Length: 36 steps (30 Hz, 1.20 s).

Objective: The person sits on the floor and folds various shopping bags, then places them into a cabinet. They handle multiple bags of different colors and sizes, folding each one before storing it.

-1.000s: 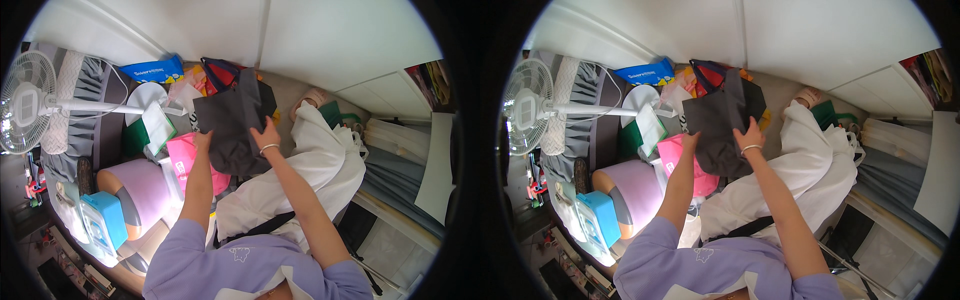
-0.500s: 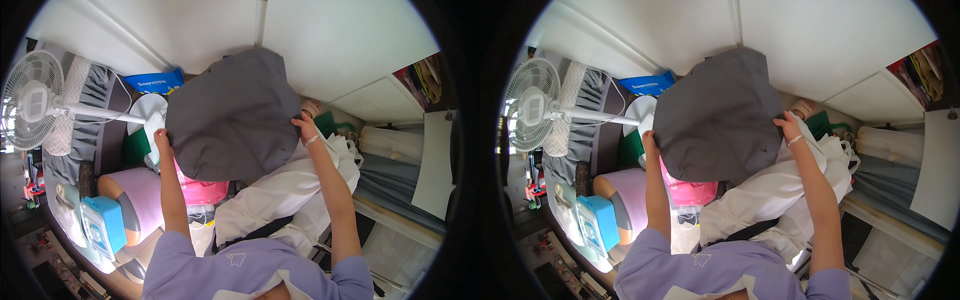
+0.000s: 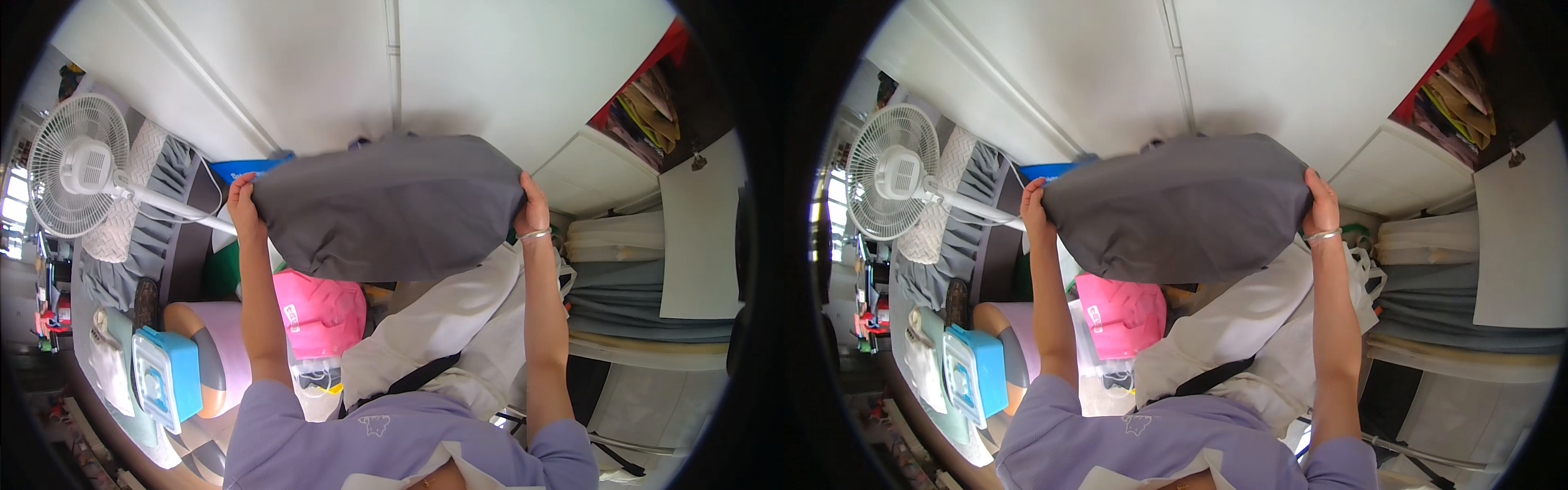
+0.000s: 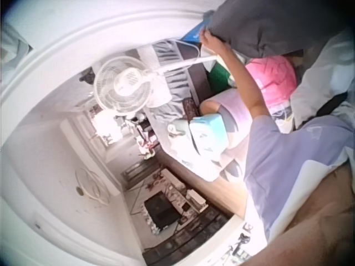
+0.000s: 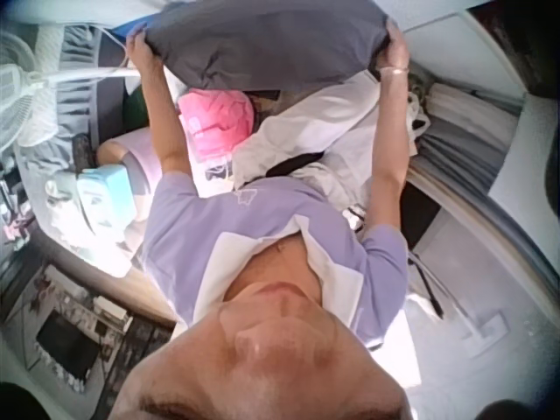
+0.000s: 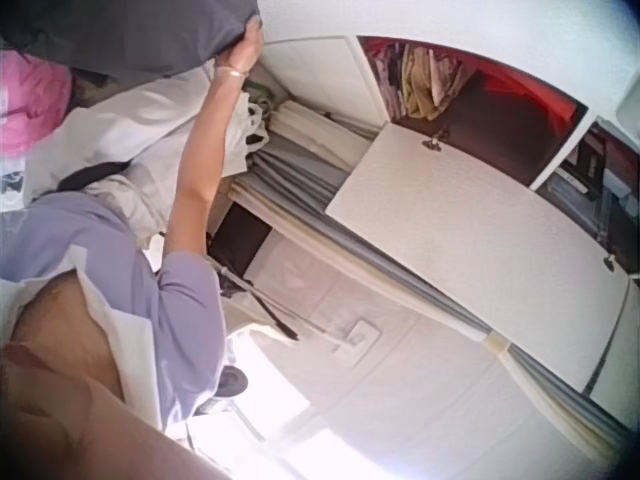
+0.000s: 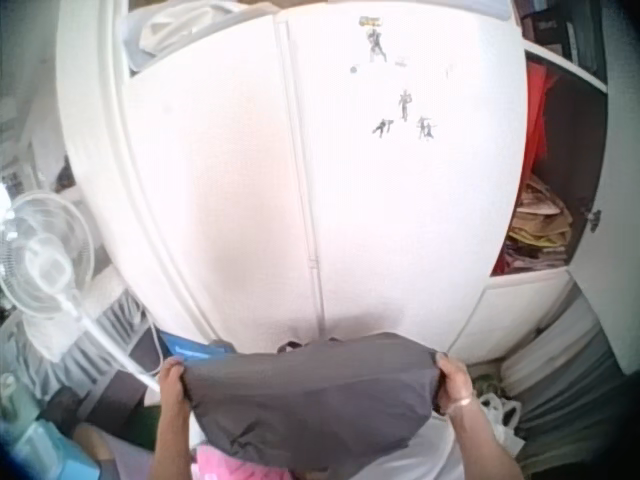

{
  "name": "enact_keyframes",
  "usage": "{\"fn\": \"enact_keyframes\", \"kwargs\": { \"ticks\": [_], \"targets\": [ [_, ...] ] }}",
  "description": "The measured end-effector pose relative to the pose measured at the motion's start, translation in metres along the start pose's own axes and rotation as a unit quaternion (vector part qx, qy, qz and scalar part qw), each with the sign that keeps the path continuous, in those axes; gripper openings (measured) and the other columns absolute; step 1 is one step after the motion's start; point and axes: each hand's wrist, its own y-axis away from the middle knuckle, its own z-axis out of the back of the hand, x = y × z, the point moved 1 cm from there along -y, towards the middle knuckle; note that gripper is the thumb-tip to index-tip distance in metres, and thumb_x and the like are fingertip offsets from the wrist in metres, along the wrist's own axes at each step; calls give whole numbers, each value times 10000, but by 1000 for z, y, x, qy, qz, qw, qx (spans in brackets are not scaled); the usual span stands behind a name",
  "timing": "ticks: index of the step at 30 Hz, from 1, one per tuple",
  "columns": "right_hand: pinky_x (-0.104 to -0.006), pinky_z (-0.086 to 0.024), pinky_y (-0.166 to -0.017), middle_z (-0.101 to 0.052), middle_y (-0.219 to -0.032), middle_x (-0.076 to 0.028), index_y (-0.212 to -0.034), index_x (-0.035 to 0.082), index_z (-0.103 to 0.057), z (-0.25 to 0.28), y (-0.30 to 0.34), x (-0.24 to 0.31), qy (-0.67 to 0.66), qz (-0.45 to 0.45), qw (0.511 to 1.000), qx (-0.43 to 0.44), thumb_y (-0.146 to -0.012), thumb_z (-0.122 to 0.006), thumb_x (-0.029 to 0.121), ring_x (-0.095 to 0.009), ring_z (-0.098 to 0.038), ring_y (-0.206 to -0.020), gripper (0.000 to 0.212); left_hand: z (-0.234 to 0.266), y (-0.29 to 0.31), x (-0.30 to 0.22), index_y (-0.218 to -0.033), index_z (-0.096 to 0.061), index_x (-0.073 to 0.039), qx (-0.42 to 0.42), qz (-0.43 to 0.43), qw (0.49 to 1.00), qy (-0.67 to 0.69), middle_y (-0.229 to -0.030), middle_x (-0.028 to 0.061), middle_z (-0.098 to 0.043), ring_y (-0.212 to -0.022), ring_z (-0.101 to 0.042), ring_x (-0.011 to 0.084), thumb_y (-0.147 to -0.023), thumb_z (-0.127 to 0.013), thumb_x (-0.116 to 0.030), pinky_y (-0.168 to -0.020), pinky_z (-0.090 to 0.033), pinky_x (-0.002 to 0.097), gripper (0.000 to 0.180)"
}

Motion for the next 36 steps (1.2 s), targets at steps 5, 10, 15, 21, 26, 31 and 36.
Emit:
{"fn": "enact_keyframes", "kwargs": {
  "ticks": [5, 10, 15, 21, 26, 31, 36],
  "targets": [
    [-258, -297, -814, -450, -1065, -85, -656, 18, -571, 8, 23, 25, 216, 237, 947, -29, -737, -516, 115, -167, -419, -945, 138, -17, 12, -16, -931, -517, -10, 74, 72, 995, -5, -811, 25, -504, -730, -441, 91, -709, -421, -36, -673, -352, 198, 244],
    [-314, -220, -898, -364, -1177, -116, -594, 4, -530, 6, 46, 74, 186, 319, 929, -31, -730, -497, 93, -215, -313, -1089, 165, -42, 48, -43, -1037, -446, -8, 294, -31, 929, -222, -859, 21, -464, -737, -414, 76, -639, -514, -12, -675, -336, 190, 404],
    [-327, -208, -904, -488, -1026, -132, -651, -2, -558, -1, 68, 120, 181, 385, 905, 1, -746, -472, 103, -241, -320, -1096, 165, -62, 49, -54, -852, -459, -19, 304, -38, 928, -211, -932, 63, -487, -816, -456, 120, -660, -516, -49, -735, -357, 243, 203],
    [-174, -166, -460, -237, -568, 84, -549, 91, -308, 4, 81, 147, 242, 413, 859, -184, -811, -424, 204, -33, -168, -547, 309, -128, 60, -66, -892, -416, -12, 173, 29, 984, -2, -811, 40, -485, -740, -446, 89, -792, -437, -146, -656, -370, 205, 169],
    [-167, -252, -496, -329, -569, 80, -566, 70, -387, 27, 81, 152, 165, 319, 904, -230, -792, -460, 224, -27, -265, -548, 283, -165, 52, -61, -867, -413, -24, 156, -113, 980, -52, -752, 52, -485, -695, -436, 80, -793, -434, -149, -623, -361, 191, 147],
    [-209, -383, -657, -489, -834, -51, -912, 26, -445, 72, 91, 147, 102, 204, 967, -109, -740, -530, 266, -100, -456, -731, 307, -198, 57, -51, -882, -410, -28, 185, -28, 980, -64, -765, 61, -494, -690, -444, 91, -789, -438, -179, -635, -370, 210, 180],
    [-286, -365, -798, -465, -1020, -107, -1082, 6, -380, 101, 115, 139, 41, 38, 997, -58, -713, -556, 246, -183, -453, -926, 474, -226, 64, -52, -880, -419, -33, 211, -80, 973, -36, -768, 48, -497, -690, -449, 89, -788, -440, -174, -641, -374, 211, 170]
  ]
}}
